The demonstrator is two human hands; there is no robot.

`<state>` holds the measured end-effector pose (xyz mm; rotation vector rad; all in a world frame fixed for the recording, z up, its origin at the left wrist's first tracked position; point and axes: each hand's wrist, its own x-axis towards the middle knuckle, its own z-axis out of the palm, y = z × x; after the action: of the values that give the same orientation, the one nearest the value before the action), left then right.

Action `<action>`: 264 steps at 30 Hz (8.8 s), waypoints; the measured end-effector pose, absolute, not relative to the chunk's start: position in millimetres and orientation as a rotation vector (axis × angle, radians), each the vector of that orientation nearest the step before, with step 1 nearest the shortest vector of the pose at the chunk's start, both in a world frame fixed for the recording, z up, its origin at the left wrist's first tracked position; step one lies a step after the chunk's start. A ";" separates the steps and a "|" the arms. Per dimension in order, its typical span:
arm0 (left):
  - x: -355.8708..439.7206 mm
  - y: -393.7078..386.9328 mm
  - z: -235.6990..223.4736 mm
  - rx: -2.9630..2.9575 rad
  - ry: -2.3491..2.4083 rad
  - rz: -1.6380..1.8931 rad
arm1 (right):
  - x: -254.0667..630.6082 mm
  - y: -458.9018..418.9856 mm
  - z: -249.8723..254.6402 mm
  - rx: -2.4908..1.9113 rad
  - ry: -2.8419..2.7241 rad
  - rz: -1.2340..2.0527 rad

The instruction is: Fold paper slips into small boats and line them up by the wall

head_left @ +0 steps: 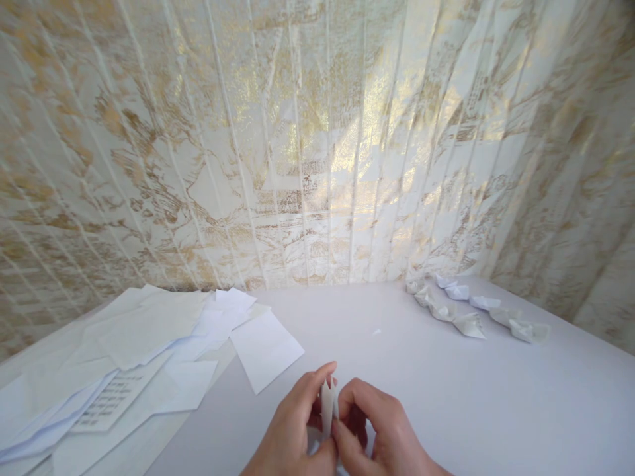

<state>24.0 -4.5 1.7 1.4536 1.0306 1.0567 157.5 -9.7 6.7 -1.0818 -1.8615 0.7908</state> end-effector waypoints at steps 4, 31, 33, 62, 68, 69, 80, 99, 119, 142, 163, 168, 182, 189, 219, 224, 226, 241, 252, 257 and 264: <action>20.8 -2.8 -2.1 1.362 0.971 1.004 | 158.7 -7.2 6.5 -1.082 -1.848 0.747; 10.7 -1.3 22.2 1.778 1.099 1.012 | 164.9 -1.3 -3.0 -0.722 -1.905 0.221; 10.8 -2.1 21.0 1.737 1.102 1.059 | 164.6 -2.2 -3.1 -0.732 -1.899 0.221; 0.0 5.2 19.2 2.215 1.109 1.198 | 164.8 -5.3 9.0 -0.795 -1.942 0.268; -0.2 6.4 18.7 2.275 1.070 1.162 | 165.6 -5.6 5.0 -0.853 -1.914 0.266; 0.2 6.1 18.2 2.289 1.062 1.150 | 165.4 -5.7 4.1 -0.869 -1.893 0.259; -4.1 6.7 15.9 2.486 1.070 1.174 | 163.5 -2.8 -14.7 -1.111 -2.027 0.252; 14.1 10.5 -12.0 1.662 1.157 0.895 | 169.1 4.1 -5.6 -1.014 -1.712 0.317; 12.6 -3.8 5.1 2.090 1.129 1.297 | 169.1 -3.6 -0.7 -0.955 -1.957 0.335; 0.9 15.2 -2.7 1.124 0.728 0.798 | 167.2 -3.1 -7.0 -0.747 -1.847 0.177; 3.2 2.0 18.6 1.962 1.044 1.098 | 166.5 -8.9 3.9 -0.926 -1.903 0.370; 1.2 2.1 15.8 2.357 1.062 1.094 | 165.7 -6.8 4.8 -0.849 -1.916 0.273; -0.1 6.5 17.3 2.615 1.007 1.051 | 166.0 -5.2 -2.7 -0.960 -1.944 0.212; -1.8 7.3 14.9 2.695 1.010 1.073 | 161.5 -3.8 -5.0 -0.934 -1.930 0.363; -5.7 18.4 23.5 1.808 0.903 0.759 | 171.7 -7.1 -10.7 -0.653 -2.041 0.375; -9.3 20.9 28.2 1.440 0.638 0.674 | 169.8 -10.3 -12.8 -0.621 -1.977 0.469; -8.5 20.0 26.9 1.396 0.618 0.703 | 168.6 -11.0 -14.1 -0.615 -1.975 0.489; -9.7 21.2 19.3 1.378 0.465 0.747 | 165.9 -7.4 -20.6 -0.557 -1.901 0.690; -5.6 19.4 19.1 1.512 0.583 0.781 | 165.0 -4.6 -2.9 -0.682 -1.923 0.541; -8.8 17.2 18.4 1.859 0.819 0.999 | 166.5 -6.5 -0.1 -0.895 -1.892 0.420; -3.0 11.0 10.5 2.427 0.842 1.285 | 160.7 -6.4 -7.5 -0.977 -1.841 0.568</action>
<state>-3.0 11.0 10.5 2.4271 0.8420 1.2848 160.7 -6.4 -7.5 -0.9768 -1.8415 0.5676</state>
